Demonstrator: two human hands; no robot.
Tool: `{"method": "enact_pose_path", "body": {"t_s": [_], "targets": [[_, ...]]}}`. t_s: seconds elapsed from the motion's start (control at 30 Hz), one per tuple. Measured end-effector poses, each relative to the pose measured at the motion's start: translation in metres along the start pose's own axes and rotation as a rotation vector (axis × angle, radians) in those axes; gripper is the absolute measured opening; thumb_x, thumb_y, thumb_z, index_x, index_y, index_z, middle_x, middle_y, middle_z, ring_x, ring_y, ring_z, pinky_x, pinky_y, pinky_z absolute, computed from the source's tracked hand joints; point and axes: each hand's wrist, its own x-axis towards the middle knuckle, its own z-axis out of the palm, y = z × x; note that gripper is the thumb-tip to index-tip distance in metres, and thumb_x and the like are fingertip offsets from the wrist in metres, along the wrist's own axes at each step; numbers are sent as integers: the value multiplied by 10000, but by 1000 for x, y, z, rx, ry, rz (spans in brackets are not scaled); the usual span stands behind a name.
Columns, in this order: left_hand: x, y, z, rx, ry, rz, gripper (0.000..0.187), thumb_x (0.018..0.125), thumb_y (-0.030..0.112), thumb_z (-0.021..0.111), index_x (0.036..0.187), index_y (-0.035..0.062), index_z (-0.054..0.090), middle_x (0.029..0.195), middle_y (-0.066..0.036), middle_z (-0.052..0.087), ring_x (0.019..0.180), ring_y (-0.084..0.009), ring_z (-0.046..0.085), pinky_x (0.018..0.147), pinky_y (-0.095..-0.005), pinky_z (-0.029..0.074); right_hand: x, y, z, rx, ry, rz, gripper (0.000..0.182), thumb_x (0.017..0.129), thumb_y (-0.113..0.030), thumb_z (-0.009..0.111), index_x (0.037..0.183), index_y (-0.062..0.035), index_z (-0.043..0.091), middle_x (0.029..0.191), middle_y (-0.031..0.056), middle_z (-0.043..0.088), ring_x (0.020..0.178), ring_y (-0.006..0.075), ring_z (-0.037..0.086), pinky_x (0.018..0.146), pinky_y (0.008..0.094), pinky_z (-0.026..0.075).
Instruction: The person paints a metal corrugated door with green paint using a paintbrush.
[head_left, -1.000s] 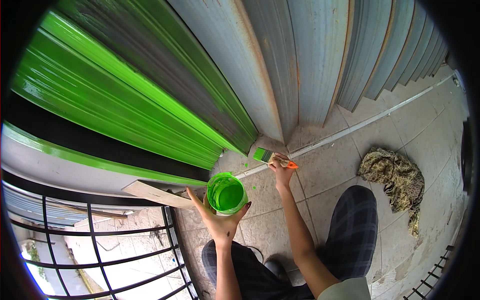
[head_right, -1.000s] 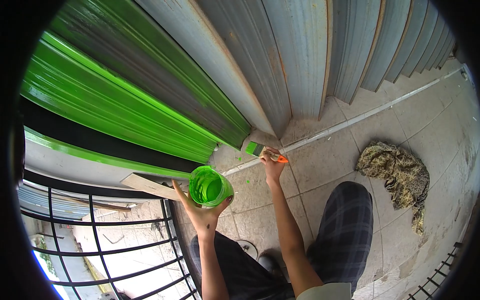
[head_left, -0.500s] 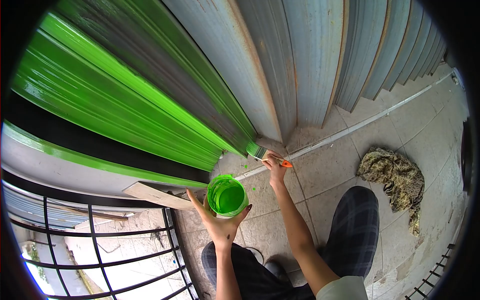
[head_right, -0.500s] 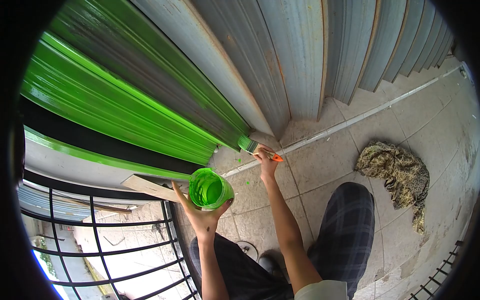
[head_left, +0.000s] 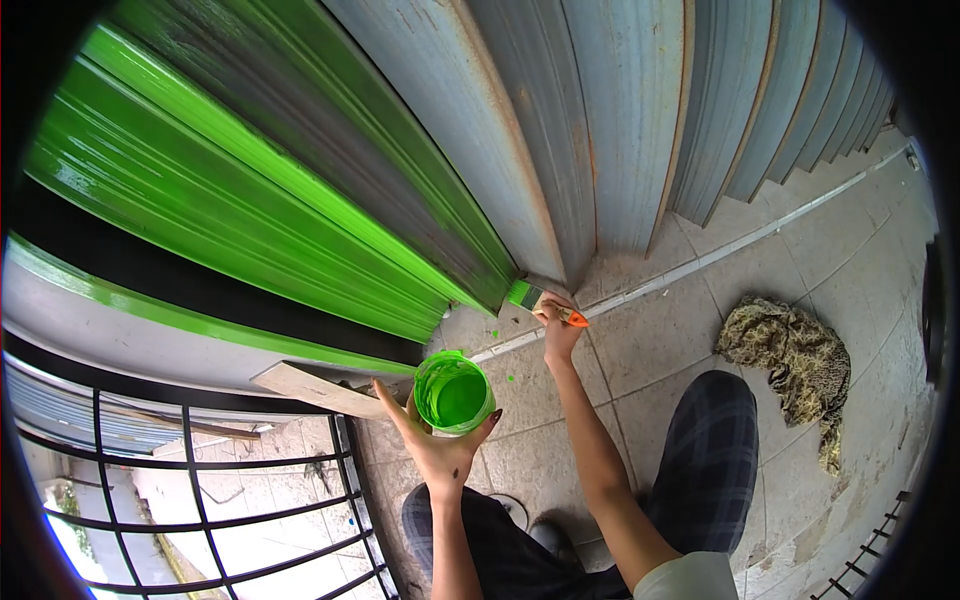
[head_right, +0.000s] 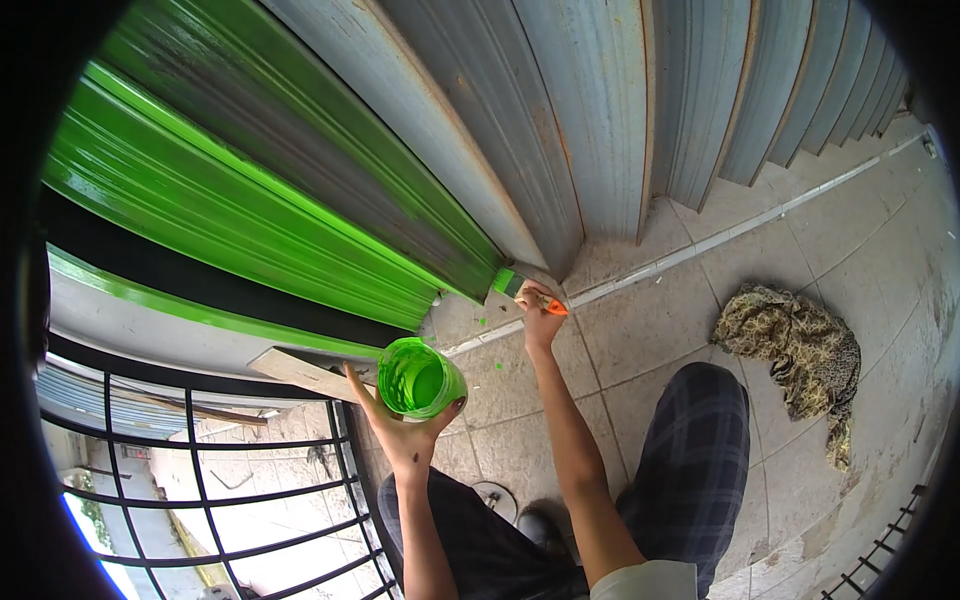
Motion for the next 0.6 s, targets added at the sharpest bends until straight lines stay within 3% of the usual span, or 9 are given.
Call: {"method": "enact_pose_path", "body": {"t_s": [0.13,0.17,0.27,0.3,0.43,0.6], "targets": [[0,8,4,-21,8,-13,1343,495,114,903,1448,13,-38,1403,-240,269,1178,-296,454,1036,-421,366,0,17,3,-123,-222,-122,178,824,24,612,996,18,655,963,96,644,847,178,640,739,294,562],[0,6,5,-21,14,-13,1340,486,110,901,1449,7,-26,1392,-225,286,1184,-287,453,1043,-415,358,-3,7,6,-22,-160,56,170,824,23,614,989,22,656,958,90,645,840,172,637,744,291,559],[3,6,6,-59,17,-23,1334,481,102,896,1450,6,-15,1384,-210,299,1191,-279,451,1048,-412,354,-4,-12,-3,7,-52,69,170,821,25,614,985,24,660,962,89,647,836,170,636,749,289,557],[2,8,6,-78,12,-34,1333,482,100,896,1451,7,-15,1386,-211,297,1191,-280,451,1047,-413,356,0,0,-7,-73,-65,-66,178,819,25,607,989,21,659,969,89,648,837,171,636,752,293,557],[3,9,8,-67,-4,-52,1336,491,98,897,1450,14,-29,1378,-222,309,1177,-290,459,1032,-415,373,-2,15,14,-187,-238,-138,179,832,11,610,1007,14,647,982,85,643,836,165,630,750,291,555],[4,6,9,-85,-3,-45,1320,495,109,893,1451,10,-12,1356,-212,332,1163,-281,476,1028,-408,380,-27,-53,42,190,-180,26,196,833,6,616,1029,14,625,1027,104,618,886,180,621,766,311,559]]}}
